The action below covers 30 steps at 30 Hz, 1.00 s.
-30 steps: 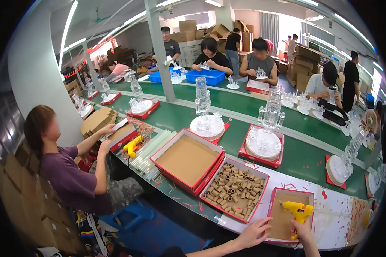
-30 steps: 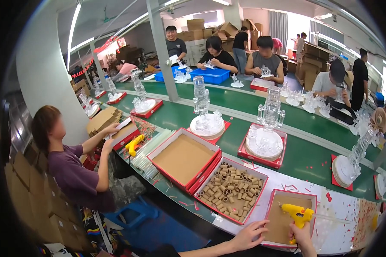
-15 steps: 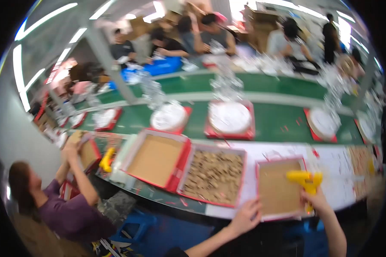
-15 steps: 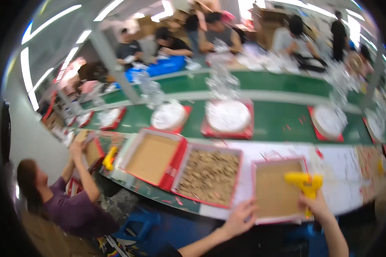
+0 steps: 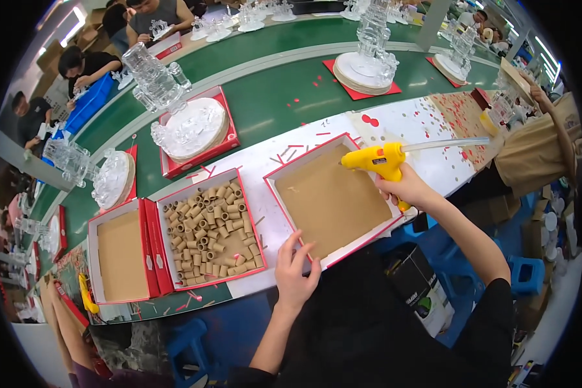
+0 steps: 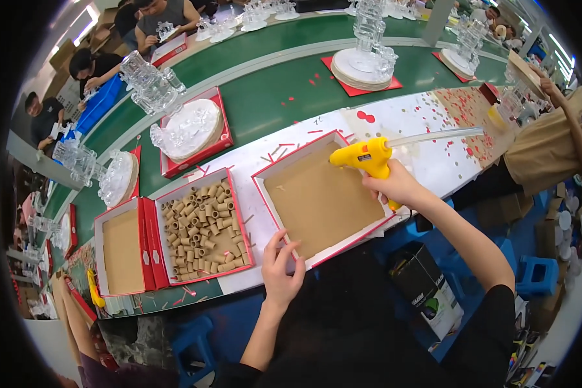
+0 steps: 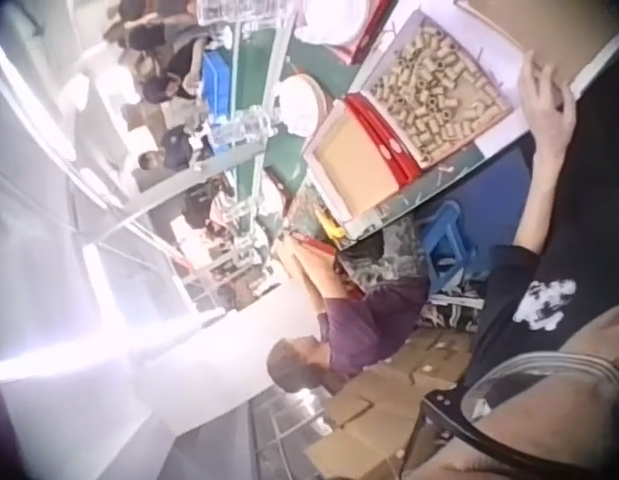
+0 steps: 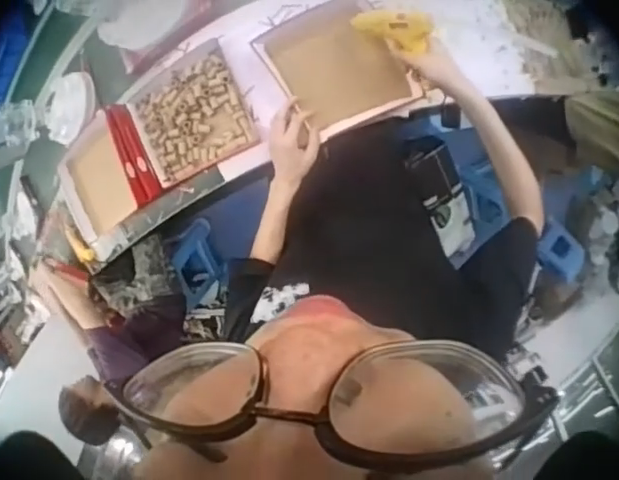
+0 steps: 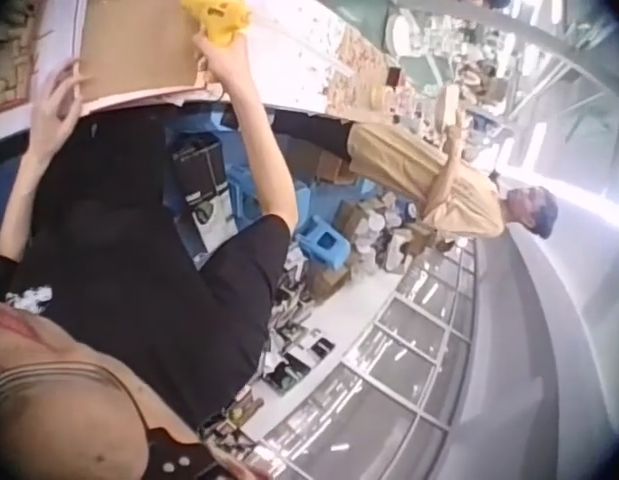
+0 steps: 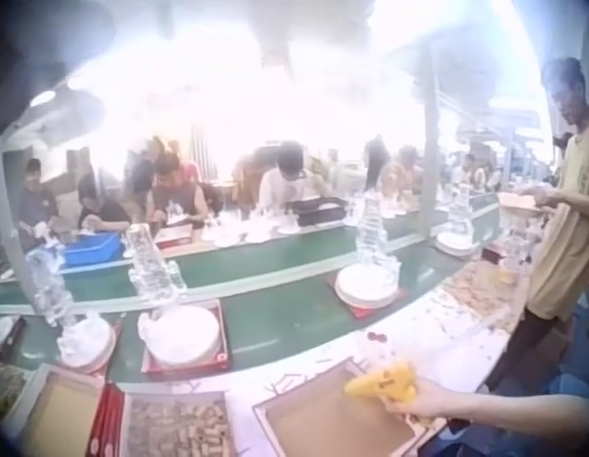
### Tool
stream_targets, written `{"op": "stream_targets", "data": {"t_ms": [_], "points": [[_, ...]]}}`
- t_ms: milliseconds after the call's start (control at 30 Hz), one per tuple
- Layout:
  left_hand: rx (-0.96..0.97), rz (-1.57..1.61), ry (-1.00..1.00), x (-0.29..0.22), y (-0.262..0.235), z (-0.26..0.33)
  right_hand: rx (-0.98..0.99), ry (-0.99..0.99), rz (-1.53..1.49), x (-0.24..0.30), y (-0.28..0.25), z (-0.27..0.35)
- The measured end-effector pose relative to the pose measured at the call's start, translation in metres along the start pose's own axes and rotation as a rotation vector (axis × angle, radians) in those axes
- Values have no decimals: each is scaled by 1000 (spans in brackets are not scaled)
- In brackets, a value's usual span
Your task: Assembling glass lamp components using a hot glue gun on an assembly line.
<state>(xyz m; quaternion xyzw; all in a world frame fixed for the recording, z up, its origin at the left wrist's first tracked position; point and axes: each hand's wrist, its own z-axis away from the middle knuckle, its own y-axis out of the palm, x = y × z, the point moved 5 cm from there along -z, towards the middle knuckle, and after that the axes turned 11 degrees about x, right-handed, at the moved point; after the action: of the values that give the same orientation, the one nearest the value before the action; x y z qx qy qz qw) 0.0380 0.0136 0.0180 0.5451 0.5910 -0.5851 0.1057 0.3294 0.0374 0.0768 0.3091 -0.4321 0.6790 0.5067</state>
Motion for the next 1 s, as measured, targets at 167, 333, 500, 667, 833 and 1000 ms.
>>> {"op": "stream_targets", "data": {"t_ms": [167, 333, 500, 667, 833, 1000], "points": [[-10, -7, -4, 0, 1, 1, 8, 17, 10, -6, 1, -2], [-5, -11, -4, 1, -1, 3, -12, 20, -27, -10, 1, -3], [-8, -4, 2, -1, -1, 1, -27, 46, -45, -3, 0, 3], [9, -4, -7, -1, 0, -1, -40, 57, -89, -9, -6, 3], [11, -14, -18, -1, -2, 1, 44, 8, -85, -8, 6, 12], [18, -10, -11, -3, 1, 0, 150, -61, -108, -1, 30, 45]]}}
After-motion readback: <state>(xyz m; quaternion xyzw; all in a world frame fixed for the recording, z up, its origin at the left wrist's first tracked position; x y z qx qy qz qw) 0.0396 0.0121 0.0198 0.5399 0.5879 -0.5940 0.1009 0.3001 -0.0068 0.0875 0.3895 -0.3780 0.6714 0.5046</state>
